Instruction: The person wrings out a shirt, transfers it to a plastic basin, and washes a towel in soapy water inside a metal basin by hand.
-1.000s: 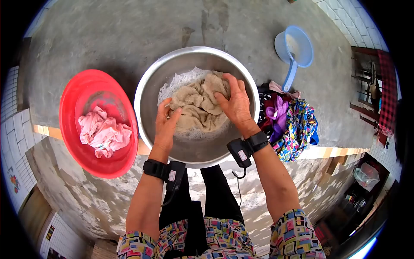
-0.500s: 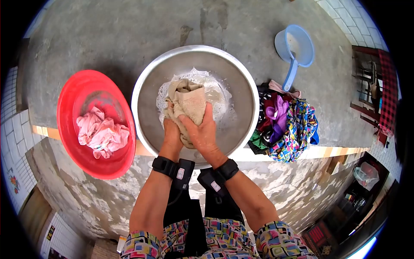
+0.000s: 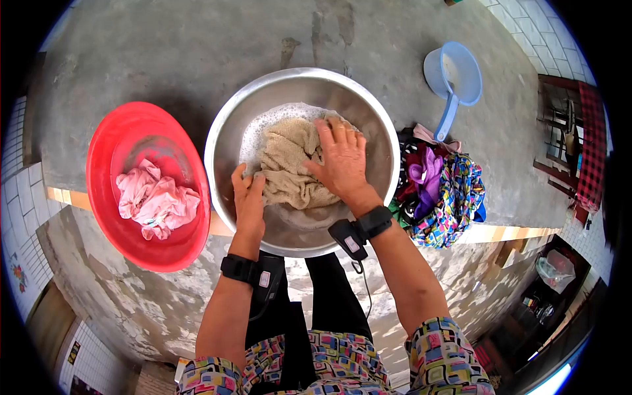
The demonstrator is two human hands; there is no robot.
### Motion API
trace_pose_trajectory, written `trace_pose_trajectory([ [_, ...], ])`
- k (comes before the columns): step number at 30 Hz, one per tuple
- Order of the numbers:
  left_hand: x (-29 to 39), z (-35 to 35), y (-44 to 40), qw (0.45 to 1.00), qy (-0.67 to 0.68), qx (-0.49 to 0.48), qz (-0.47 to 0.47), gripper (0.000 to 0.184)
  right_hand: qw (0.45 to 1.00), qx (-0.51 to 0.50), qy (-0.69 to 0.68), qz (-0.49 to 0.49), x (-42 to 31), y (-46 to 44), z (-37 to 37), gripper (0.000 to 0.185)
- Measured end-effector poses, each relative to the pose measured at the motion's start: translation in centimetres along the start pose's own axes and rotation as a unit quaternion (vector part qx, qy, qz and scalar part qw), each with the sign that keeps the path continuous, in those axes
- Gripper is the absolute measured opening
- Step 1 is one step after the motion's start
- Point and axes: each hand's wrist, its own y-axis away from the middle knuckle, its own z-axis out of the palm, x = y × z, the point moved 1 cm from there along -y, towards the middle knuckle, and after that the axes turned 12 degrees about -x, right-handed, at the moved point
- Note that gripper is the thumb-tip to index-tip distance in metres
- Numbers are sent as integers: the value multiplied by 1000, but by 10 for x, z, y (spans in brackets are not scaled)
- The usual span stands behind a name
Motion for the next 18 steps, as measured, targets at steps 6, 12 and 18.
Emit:
trace_pose_trajectory([
  [6,-15,28,-8,985,117,11,-124,60,974,-122,-185,36,-26,-18,37,43],
  [12,-14,14,-12,985,167,3,-36,41,955,-12,-293,-41,-73,30,3,29],
  [18,21,34,-2,994,97,34,-34,39,984,76,-159,-6,-18,-8,20,29],
])
